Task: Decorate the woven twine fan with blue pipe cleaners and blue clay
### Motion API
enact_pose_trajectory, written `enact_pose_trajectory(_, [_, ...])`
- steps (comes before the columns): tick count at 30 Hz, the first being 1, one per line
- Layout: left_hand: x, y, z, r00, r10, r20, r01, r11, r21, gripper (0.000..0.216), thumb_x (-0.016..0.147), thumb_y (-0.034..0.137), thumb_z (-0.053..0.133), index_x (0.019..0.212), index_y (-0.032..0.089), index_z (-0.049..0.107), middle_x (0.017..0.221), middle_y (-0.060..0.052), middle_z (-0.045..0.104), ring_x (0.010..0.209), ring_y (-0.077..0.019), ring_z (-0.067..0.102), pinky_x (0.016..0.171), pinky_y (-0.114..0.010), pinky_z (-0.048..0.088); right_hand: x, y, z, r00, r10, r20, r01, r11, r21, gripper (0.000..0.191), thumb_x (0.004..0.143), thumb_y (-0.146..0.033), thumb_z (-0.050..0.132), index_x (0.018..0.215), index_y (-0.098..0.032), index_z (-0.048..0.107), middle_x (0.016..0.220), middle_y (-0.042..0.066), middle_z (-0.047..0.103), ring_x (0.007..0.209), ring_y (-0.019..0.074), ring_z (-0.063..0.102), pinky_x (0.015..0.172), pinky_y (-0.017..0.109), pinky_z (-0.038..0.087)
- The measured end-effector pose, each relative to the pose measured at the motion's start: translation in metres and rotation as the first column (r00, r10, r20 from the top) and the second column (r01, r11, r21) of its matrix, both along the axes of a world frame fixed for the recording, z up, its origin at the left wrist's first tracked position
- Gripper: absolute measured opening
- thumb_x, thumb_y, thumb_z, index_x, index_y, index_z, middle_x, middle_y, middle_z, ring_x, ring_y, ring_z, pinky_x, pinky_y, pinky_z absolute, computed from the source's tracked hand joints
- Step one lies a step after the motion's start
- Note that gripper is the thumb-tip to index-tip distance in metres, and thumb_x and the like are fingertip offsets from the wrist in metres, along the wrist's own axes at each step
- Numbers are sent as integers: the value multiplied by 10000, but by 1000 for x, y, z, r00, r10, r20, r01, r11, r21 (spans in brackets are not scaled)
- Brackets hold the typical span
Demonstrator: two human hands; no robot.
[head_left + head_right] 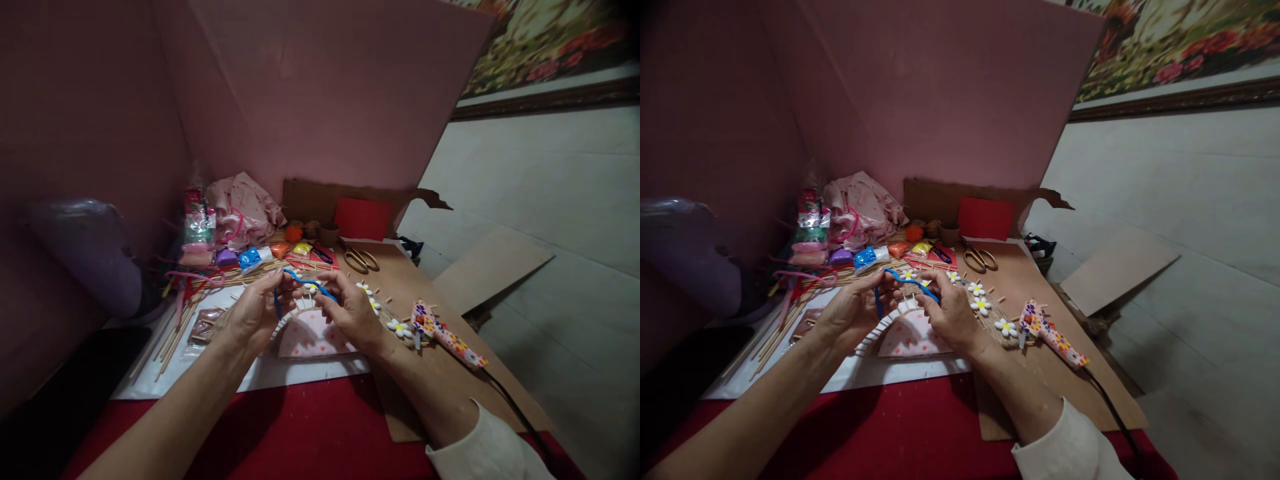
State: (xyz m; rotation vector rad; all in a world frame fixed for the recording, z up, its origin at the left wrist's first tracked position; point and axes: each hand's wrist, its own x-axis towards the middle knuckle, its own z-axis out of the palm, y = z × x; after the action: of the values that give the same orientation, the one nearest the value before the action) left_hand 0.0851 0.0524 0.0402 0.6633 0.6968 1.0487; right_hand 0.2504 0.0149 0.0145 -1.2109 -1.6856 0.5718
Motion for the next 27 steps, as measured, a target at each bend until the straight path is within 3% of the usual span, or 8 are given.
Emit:
enact_pose_trajectory(4, [-1,1,-2,1000,-2,-1,2,1000,1,187,836,170,508,697,120,623,642,-51,633,565,-121,618,537,-219,497,0,0,-1,999,2,-51,-2,1000,-14,114,875,-287,503,895,-179,538,669,-10,569,539,104,548,508,235,455])
enact_pose_trajectory(9, [-1,0,0,1000,-10,-6,10,1000,-7,202,849,172,487,708,113,618,645,-49,627,563,-120,617,518,-215,485,1,3,-4,996,-20,-90,21,1000,7,102,830,-273,570,879,-184,571,702,-13,572,548,95,532,506,229,454])
enact_pose_trajectory(19, [0,0,-1,1000,-6,-18,6,1000,-15,191,845,178,494,717,113,621,649,-41,628,562,-120,619,515,-219,480,-1,3,-1,963,-44,-265,41,999,-17,95,763,-253,644,757,-164,609,570,-27,570,481,94,541,481,234,463])
enact_pose_trajectory(24, [-1,0,-2,1000,9,-20,-10,1000,-19,202,848,166,483,712,109,621,629,-38,616,547,-117,614,509,-216,478,-1,4,-1,945,-24,-325,20,1000,-14,130,741,-259,672,820,-156,685,572,-23,582,445,77,511,410,202,441])
enact_pose_trajectory(27, [-1,1,-3,1000,12,-12,-12,1000,-14,194,848,163,484,723,104,621,633,-37,620,543,-116,615,521,-217,482,0,5,-1,965,-27,-261,31,999,11,206,779,-278,637,934,-158,701,742,23,650,426,57,497,383,201,432])
